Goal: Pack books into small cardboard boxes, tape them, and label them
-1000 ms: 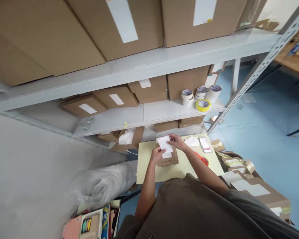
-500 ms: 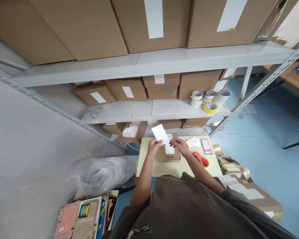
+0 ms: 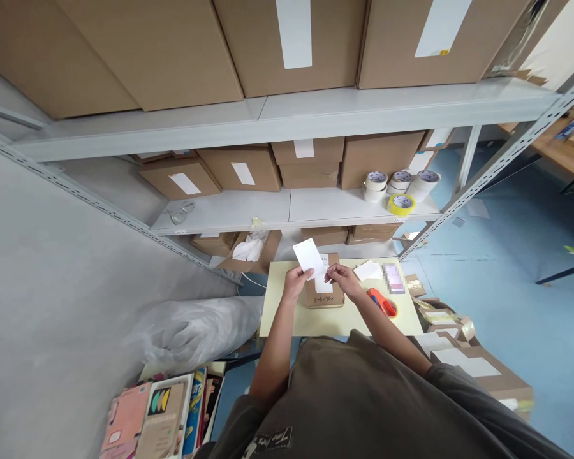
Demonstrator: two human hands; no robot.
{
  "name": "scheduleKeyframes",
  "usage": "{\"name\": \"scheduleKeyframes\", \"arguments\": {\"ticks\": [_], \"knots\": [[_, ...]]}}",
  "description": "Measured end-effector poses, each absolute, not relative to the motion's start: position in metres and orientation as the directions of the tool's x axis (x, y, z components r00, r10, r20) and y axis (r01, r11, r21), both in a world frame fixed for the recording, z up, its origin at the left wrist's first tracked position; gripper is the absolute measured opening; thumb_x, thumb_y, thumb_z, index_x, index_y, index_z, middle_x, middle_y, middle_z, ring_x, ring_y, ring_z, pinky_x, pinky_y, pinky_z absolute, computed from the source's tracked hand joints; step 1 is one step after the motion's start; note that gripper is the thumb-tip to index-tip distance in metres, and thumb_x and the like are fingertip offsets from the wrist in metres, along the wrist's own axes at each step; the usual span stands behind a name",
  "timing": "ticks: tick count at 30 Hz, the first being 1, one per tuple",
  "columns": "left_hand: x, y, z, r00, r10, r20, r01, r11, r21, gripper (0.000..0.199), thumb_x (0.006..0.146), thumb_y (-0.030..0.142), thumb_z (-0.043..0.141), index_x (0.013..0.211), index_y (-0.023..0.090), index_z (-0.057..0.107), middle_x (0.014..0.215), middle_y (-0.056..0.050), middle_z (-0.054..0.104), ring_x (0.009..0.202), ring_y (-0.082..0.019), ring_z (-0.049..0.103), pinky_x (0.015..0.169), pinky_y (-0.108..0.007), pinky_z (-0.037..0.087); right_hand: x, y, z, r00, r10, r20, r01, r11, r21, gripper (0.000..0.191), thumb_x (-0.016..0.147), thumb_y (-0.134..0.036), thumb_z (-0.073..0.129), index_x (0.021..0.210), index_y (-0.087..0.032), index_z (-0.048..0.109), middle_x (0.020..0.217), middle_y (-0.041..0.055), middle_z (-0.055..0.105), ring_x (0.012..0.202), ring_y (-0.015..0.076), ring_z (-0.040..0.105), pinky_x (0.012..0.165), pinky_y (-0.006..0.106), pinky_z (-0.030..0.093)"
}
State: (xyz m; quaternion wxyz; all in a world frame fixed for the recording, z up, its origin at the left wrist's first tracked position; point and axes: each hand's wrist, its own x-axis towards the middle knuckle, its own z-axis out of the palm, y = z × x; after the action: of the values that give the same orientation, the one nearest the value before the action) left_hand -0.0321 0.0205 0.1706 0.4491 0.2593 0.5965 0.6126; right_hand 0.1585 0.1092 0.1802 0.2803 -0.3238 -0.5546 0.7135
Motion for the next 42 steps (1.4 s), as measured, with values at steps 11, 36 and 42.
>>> {"name": "scheduleKeyframes", "arguments": {"ticks": [11,36,42], "knots": [[-0.018,0.020,0.177,-0.501,0.835,-0.225,-0.234,0.119,0.965,0.057,0.059,0.049,0.100,0.100,0.012,0.086,0.103,-0.013,0.083,0.102,-0.034,0.076,0.098,-0.046,0.056,0.168,0.114,0.180,-0.655,0.743,-0.138,-0.052,-0.227,-0.973,0.038,0.081,-0.058,0.081,0.082,-0.021,0.071,0.082,0.0040,0.077,0.075,0.0191,0.071,0.073,0.033,0.052],[0.057,0.026,0.205,-0.532,0.840,0.110,0.241,0.025,0.970,0.023,0.088,0.041,0.078,0.098,0.022,0.086,0.098,-0.008,0.083,0.090,-0.023,0.079,0.086,-0.036,0.065,0.193,0.126,0.183,-0.732,0.680,0.044,-0.143,-0.091,-0.986,0.040,0.091,-0.064,0.072,0.087,-0.023,0.071,0.081,0.0038,0.072,0.078,0.0202,0.067,0.078,0.036,0.054],[0.083,0.026,0.205,-0.628,0.769,0.115,0.188,0.006,0.982,0.031,0.090,0.049,0.075,0.100,0.022,0.086,0.105,-0.010,0.082,0.099,-0.026,0.077,0.093,-0.038,0.062,0.202,0.128,0.188,-0.707,0.706,0.041,-0.145,-0.089,-0.985,0.043,0.090,-0.067,0.071,0.087,-0.024,0.071,0.082,0.0038,0.071,0.079,0.0210,0.067,0.078,0.037,0.056]]}}
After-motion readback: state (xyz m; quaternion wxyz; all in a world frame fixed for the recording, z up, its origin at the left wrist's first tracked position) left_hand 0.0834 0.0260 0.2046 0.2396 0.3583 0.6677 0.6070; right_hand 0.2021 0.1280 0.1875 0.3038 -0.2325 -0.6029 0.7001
